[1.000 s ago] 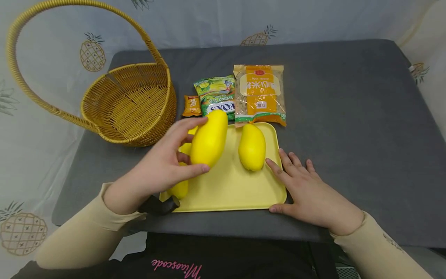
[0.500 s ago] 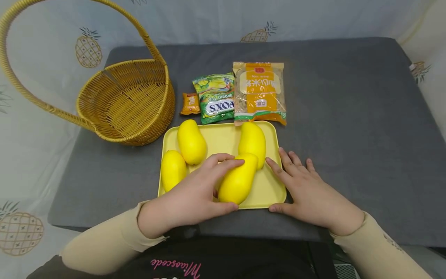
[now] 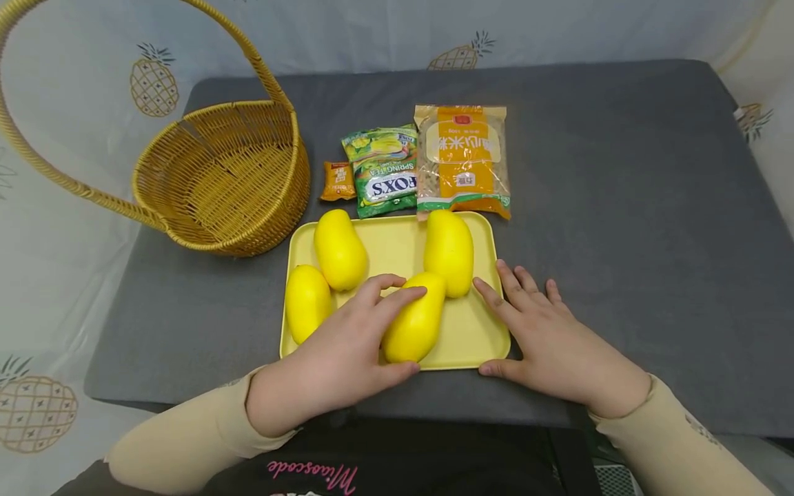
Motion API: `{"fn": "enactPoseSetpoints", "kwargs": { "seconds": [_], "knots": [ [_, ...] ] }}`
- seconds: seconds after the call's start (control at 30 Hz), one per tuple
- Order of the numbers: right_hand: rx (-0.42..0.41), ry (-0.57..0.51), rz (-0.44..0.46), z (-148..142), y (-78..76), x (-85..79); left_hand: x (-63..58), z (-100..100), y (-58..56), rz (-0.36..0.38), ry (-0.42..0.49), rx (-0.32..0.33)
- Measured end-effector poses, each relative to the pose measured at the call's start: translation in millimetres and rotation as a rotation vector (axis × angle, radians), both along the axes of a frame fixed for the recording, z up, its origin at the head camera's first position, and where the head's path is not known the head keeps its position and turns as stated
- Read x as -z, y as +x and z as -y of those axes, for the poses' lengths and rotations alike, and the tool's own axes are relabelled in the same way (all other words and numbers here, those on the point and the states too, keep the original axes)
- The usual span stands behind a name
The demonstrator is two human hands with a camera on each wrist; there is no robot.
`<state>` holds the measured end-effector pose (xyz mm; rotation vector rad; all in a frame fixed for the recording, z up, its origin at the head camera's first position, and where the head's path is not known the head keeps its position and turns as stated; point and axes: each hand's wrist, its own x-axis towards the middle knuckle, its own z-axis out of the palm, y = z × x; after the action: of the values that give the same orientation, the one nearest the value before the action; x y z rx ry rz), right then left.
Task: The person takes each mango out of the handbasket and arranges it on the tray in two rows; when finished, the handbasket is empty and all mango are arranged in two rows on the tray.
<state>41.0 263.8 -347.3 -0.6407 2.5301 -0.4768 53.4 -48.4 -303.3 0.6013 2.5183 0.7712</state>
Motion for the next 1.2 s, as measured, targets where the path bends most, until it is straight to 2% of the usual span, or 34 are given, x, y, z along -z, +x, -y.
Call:
{"fn": "enactPoseSetpoints", "kwargs": {
  "seconds": [0.5, 0.9, 1.2],
  "knots": [
    [-0.008, 0.006, -0.008, -2, 1.1, 0.4, 9.7, -3, 3.4, -0.045, -0.109, 0.005],
    [-0.003, 0.006, -0.005, -4, 2.5, -1.4, 9.5, -8, 1.8, -0.139, -0.173, 0.006],
    [-0.006, 0.000, -0.007, -4, 3.6, -0.8, 7.4, -6, 4.1, -0.092, -0.170, 0.006]
  ]
}}
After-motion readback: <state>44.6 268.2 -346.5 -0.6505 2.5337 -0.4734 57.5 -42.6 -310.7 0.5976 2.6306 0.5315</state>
